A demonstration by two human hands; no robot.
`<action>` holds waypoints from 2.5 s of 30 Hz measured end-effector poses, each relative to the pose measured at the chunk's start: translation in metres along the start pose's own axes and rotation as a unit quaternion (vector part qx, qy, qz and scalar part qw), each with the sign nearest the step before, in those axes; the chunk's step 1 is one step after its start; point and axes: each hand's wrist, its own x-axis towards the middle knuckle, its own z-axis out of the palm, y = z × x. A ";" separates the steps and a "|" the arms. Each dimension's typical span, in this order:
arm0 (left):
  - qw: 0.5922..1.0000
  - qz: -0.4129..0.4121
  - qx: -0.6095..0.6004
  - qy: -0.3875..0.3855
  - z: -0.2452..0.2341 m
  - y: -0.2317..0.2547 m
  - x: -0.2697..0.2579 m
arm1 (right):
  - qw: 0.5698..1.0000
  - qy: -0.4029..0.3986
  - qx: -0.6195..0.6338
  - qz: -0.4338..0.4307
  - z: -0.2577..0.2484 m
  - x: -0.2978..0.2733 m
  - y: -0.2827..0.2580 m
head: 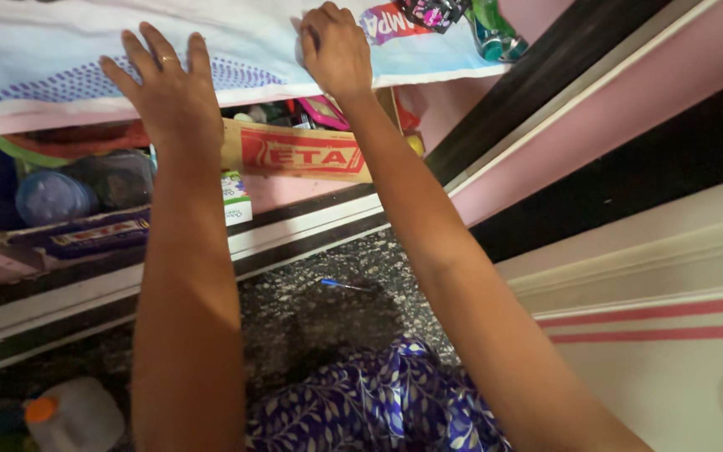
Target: The person smooths a paper liner on a closet shelf, removes cleaning bottles and supply packets from the shelf, and organizes them on the floor by hand.
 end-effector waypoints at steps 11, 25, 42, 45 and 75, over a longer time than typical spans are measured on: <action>1.000 -0.004 -0.006 0.003 0.002 0.000 0.001 | 0.999 0.029 -0.002 -0.020 0.002 0.004 -0.004; 0.997 -0.025 0.014 -0.070 -0.032 0.010 0.005 | 0.998 0.026 0.009 0.050 -0.006 0.009 -0.020; 1.000 -0.015 -0.004 -0.004 -0.001 0.003 0.002 | 1.000 0.028 -0.003 -0.001 0.002 0.003 -0.007; 1.000 -0.028 0.001 -0.010 0.008 0.001 0.005 | 1.000 0.027 0.004 0.003 0.002 -0.001 -0.006; 0.989 -0.037 0.133 -0.044 -0.035 0.024 -0.007 | 0.798 -0.463 -0.364 -0.129 0.101 0.113 -0.059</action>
